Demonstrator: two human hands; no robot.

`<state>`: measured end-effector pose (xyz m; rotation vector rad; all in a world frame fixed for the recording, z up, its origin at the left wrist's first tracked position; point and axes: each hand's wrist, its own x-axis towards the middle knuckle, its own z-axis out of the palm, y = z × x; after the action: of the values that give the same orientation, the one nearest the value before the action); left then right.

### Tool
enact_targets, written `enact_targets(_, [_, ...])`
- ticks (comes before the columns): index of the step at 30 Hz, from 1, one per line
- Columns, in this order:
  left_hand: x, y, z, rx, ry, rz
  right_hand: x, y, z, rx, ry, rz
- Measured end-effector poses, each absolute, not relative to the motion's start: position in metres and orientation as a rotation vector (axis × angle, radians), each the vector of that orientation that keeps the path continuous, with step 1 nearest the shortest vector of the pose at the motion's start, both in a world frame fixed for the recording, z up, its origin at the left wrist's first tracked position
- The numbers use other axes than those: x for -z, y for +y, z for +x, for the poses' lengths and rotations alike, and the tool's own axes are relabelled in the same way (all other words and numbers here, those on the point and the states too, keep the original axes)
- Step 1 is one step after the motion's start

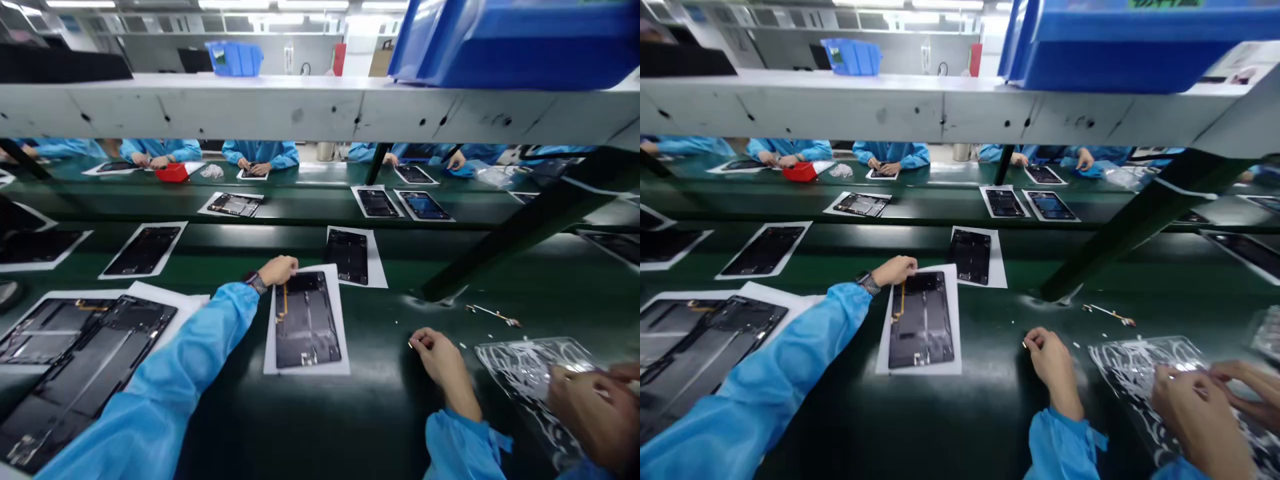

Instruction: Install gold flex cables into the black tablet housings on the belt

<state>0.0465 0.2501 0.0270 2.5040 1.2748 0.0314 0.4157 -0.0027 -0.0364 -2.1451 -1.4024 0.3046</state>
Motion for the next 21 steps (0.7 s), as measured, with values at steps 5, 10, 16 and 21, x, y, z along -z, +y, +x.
enact_targets(5, [-0.071, 0.34, 0.018, -0.055, 1.467, 2.596, 0.034, -0.007, 0.418, -0.315, -1.331, -2.008])
enact_targets(10, [-0.092, 0.382, 0.017, -0.087, 1.483, 2.733, 0.02, -0.005, 0.415, -0.484, -1.177, -2.042])
enact_targets(16, [-0.065, 0.352, 0.084, -0.031, 1.123, 2.933, 0.009, -0.001, 0.396, -0.625, -1.057, -1.827])
enact_targets(21, [-0.029, 0.279, 0.151, 0.111, 0.596, 3.075, 0.008, -0.003, 0.382, -0.695, -1.026, -1.664])
